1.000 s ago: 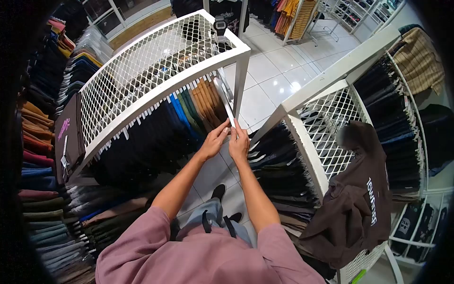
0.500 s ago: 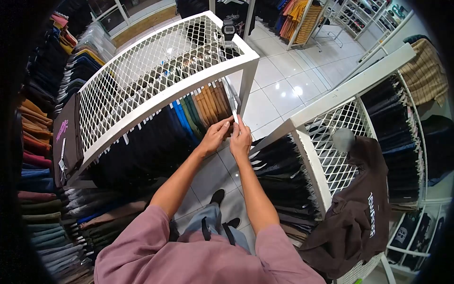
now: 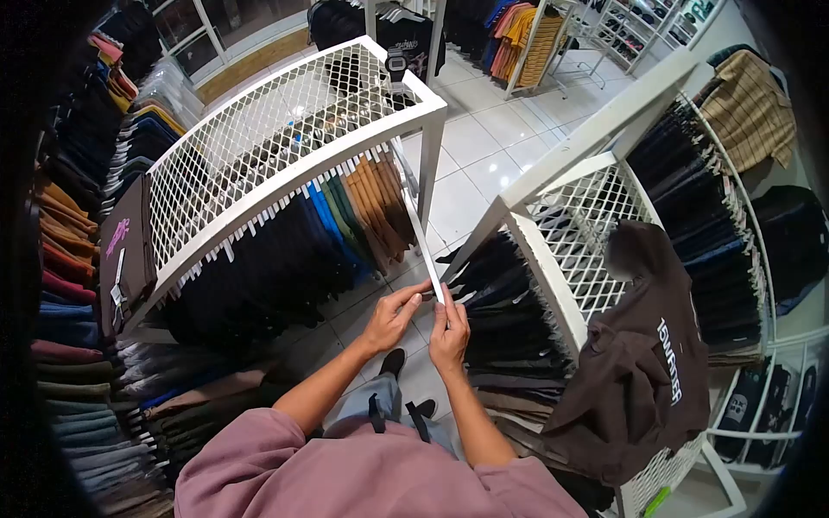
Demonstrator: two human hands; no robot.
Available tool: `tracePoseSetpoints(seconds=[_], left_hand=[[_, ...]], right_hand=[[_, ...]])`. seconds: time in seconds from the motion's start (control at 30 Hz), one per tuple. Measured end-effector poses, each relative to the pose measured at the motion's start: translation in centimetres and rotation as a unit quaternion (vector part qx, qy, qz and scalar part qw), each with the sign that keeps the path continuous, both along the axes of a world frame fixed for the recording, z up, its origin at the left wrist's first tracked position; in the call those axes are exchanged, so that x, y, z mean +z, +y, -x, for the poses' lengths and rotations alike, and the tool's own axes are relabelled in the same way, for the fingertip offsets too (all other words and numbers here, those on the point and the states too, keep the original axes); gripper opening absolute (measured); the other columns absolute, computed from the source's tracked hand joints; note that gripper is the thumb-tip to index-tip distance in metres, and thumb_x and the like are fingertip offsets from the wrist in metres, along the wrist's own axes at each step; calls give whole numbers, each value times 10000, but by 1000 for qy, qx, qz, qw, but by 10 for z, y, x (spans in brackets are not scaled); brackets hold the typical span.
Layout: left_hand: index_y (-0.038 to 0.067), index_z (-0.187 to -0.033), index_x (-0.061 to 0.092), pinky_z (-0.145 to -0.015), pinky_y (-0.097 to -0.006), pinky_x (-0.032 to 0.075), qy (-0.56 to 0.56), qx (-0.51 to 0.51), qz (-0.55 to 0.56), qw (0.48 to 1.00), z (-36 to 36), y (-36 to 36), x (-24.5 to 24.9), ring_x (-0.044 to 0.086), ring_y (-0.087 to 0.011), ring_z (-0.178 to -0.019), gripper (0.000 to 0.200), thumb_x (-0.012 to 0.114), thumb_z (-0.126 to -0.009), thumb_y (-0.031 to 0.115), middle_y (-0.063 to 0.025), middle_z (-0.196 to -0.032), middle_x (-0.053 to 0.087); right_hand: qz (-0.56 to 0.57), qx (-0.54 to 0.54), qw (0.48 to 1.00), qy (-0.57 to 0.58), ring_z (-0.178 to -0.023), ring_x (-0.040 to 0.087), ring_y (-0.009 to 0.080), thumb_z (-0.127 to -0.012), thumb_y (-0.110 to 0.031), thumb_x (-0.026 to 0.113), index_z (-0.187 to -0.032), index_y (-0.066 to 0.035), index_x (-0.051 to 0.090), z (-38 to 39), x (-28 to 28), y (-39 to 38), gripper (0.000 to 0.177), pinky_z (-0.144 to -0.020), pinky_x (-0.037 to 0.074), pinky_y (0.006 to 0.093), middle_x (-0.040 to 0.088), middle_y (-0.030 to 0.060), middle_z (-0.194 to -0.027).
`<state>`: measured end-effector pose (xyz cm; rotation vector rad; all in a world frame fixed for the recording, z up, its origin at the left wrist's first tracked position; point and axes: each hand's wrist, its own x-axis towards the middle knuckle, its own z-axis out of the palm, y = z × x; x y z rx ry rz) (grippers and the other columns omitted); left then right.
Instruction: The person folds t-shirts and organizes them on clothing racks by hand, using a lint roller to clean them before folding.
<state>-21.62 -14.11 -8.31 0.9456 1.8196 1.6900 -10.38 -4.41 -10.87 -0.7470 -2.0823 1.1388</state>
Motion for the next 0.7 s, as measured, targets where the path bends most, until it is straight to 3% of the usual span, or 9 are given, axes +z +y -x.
tracePoseSetpoints(seconds=[0.1, 0.37, 0.5, 0.57, 0.63, 0.7], left_hand=[[-42, -1380, 583, -1025, -358, 476, 7, -30, 23, 999, -9, -4, 16, 654, -258, -1185, 393, 501, -1066, 181, -199, -1275, 685], [-32, -1391, 578, -1043, -357, 464, 40, -31, 4, 999, -23, -8, 35, 642, -268, -1210, 405, 507, -1063, 194, -191, -1301, 674], [-18, -1409, 569, -1064, -347, 449, -34, -24, 17, 999, 0, 6, 8, 627, -252, -1230, 422, 502, -1072, 228, -182, -1348, 652], [-11, -1431, 550, -1054, -344, 457, -23, -29, 39, 999, 19, 15, -4, 629, -236, -1219, 438, 499, -1079, 246, -175, -1388, 626], [-8, -1458, 521, -1039, -344, 466, -72, -32, 10, 997, 38, 28, -20, 631, -228, -1215, 464, 497, -1083, 264, -165, -1403, 612], [-6, -1477, 500, -1024, -342, 475, -47, -30, 14, 998, 63, 43, -40, 643, -216, -1192, 486, 501, -1086, 282, -160, -1388, 616]], right_hand=[[15, -6, 1000, 20, -785, 588, 298, -1061, -165, 522, -1414, -85, 601, -13, 5, -2, 370, -719, 475, 391, 599, 157, -914], [32, -10, 998, 60, -812, 595, 283, -1065, -177, 517, -1424, -83, 594, -24, 20, -7, 379, -728, 476, 373, 603, 146, -928], [1, -24, 999, 24, -787, 585, 273, -1052, -158, 536, -1418, -105, 605, 3, 5, 4, 376, -719, 475, 382, 576, 131, -887], [-18, -34, 999, 5, -777, 571, 220, -1058, -158, 524, -1417, -91, 600, 23, -14, 12, 373, -716, 474, 339, 592, 117, -924], [-23, -35, 999, -3, -800, 605, 240, -1060, -174, 521, -1420, -106, 601, 48, -28, 24, 375, -733, 486, 352, 605, 129, -930], [-7, -45, 999, 10, -840, 625, 313, -1051, -207, 541, -1425, -120, 597, 74, -36, 34, 388, -757, 490, 415, 608, 151, -924]])
